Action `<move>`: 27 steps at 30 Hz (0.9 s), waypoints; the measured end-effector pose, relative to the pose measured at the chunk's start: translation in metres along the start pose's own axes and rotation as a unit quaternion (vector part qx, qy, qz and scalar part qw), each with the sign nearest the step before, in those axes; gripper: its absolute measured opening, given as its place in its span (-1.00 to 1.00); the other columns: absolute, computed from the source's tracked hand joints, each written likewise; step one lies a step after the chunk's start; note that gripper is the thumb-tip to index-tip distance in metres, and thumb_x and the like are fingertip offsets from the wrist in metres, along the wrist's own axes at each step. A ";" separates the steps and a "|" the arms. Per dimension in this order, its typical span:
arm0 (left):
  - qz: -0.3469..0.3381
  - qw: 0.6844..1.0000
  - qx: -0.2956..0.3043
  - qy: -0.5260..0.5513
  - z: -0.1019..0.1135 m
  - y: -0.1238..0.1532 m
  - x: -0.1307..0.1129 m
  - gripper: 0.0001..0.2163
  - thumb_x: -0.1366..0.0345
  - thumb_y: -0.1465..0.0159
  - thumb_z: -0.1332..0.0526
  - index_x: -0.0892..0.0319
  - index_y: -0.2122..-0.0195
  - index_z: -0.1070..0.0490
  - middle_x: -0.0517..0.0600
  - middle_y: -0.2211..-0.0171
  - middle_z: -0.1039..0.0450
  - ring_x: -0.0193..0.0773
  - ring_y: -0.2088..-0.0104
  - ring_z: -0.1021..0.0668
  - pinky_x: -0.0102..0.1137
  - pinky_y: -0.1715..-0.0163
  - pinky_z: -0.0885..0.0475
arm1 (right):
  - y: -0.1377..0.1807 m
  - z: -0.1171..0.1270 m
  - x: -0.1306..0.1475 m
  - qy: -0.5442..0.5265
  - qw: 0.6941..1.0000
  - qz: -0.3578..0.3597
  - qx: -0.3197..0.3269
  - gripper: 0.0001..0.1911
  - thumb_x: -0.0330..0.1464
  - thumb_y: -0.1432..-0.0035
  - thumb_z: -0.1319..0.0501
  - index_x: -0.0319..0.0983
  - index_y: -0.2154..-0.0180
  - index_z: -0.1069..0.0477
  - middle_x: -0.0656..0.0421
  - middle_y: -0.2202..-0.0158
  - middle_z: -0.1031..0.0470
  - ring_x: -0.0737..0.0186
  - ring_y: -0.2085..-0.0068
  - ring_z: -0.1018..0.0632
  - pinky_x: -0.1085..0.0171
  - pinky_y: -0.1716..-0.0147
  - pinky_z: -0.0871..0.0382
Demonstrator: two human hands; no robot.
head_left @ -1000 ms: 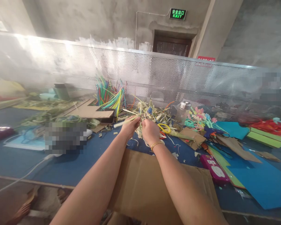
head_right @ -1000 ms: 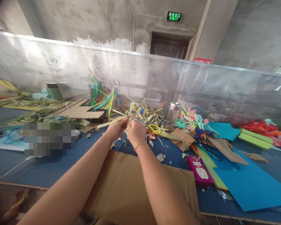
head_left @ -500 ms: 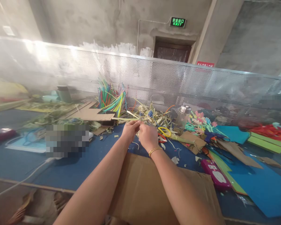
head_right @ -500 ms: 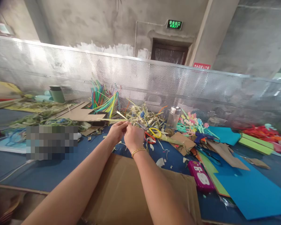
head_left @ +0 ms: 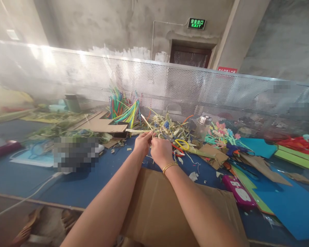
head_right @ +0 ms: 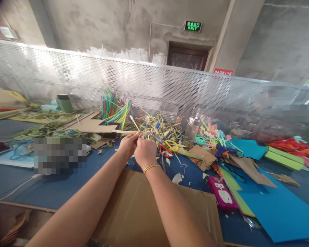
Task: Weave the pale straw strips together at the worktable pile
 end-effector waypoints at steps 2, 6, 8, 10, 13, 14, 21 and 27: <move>-0.002 1.000 -0.003 -0.002 0.001 -0.001 0.000 -0.72 0.27 0.18 -0.48 0.27 0.47 -0.50 0.00 0.50 -0.50 -0.38 0.54 -0.46 -0.47 0.50 -0.33 | 0.000 0.000 0.000 0.002 1.000 0.006 0.005 -0.70 -0.41 -0.25 0.03 -0.27 0.28 -0.48 0.03 0.36 -0.58 0.15 0.31 -0.57 0.27 0.32 -0.22; -0.002 1.000 -0.004 0.008 0.003 -0.003 0.000 -0.71 0.29 0.20 -0.49 0.28 0.47 -0.50 0.00 0.51 -0.50 -0.38 0.52 -0.47 -0.48 0.49 -0.34 | 0.001 -0.001 0.001 0.009 1.000 0.018 0.007 -0.68 -0.40 -0.25 0.04 -0.28 0.23 -0.48 0.02 0.37 -0.58 0.13 0.31 -0.57 0.25 0.32 -0.23; 0.000 1.000 -0.005 0.016 0.003 -0.004 0.001 -0.70 0.29 0.21 -0.50 0.28 0.48 -0.49 -0.01 0.52 -0.50 -0.38 0.53 -0.47 -0.48 0.49 -0.35 | 0.001 -0.001 0.001 0.013 1.000 0.023 0.007 -0.69 -0.41 -0.24 0.04 -0.29 0.22 -0.48 0.01 0.36 -0.58 0.12 0.31 -0.57 0.24 0.32 -0.24; -0.002 1.000 -0.005 0.016 0.004 -0.005 0.000 -0.71 0.30 0.20 -0.49 0.28 0.48 -0.49 -0.01 0.53 -0.49 -0.37 0.52 -0.48 -0.48 0.49 -0.35 | 0.001 -0.001 0.002 0.019 0.999 0.026 0.009 -0.70 -0.42 -0.23 0.02 -0.29 0.24 -0.48 0.01 0.35 -0.58 0.11 0.30 -0.58 0.24 0.32 -0.24; -0.010 1.000 -0.007 0.013 0.005 -0.007 -0.001 -0.73 0.31 0.17 -0.49 0.27 0.49 -0.47 -0.03 0.54 -0.48 -0.37 0.51 -0.49 -0.48 0.47 -0.36 | 0.001 -0.002 0.002 0.024 0.999 0.031 0.015 -0.71 -0.43 -0.20 0.01 -0.28 0.23 -0.48 0.01 0.35 -0.58 0.10 0.29 -0.58 0.23 0.31 -0.26; -0.011 1.000 -0.009 0.013 0.006 -0.007 -0.001 -0.74 0.31 0.16 -0.48 0.27 0.49 -0.47 -0.03 0.54 -0.47 -0.37 0.51 -0.49 -0.48 0.47 -0.37 | 0.001 -0.002 0.002 0.024 0.999 0.033 0.015 -0.71 -0.43 -0.20 0.01 -0.28 0.22 -0.48 0.01 0.35 -0.58 0.10 0.30 -0.58 0.23 0.31 -0.26; -0.012 1.000 -0.013 0.007 0.007 -0.007 -0.001 -0.70 0.28 0.19 -0.49 0.25 0.46 -0.46 -0.05 0.55 -0.46 -0.33 0.49 -0.50 -0.47 0.49 -0.36 | 0.003 -0.003 0.003 0.008 0.999 0.030 0.015 -0.73 -0.43 -0.20 -0.01 -0.28 0.31 -0.49 0.00 0.37 -0.58 0.11 0.30 -0.58 0.24 0.30 -0.28; 0.023 0.996 0.079 -0.032 -0.011 0.003 -0.006 -0.72 0.23 0.06 -0.43 0.23 0.36 -0.47 -0.04 0.50 -0.46 -0.38 0.52 -0.46 -0.49 0.51 -0.35 | -0.003 -0.010 -0.028 -0.194 0.978 -0.072 0.007 -0.51 -0.09 -0.27 0.04 -0.24 0.45 -0.49 0.06 0.44 -0.56 0.18 0.34 -0.57 0.29 0.33 -0.31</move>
Point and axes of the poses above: each hand's wrist, its own y-axis away from the middle knuckle, its own z-axis out of the back of the hand, x = y × z, the point moved 4 cm from there along -y, towards the middle knuckle
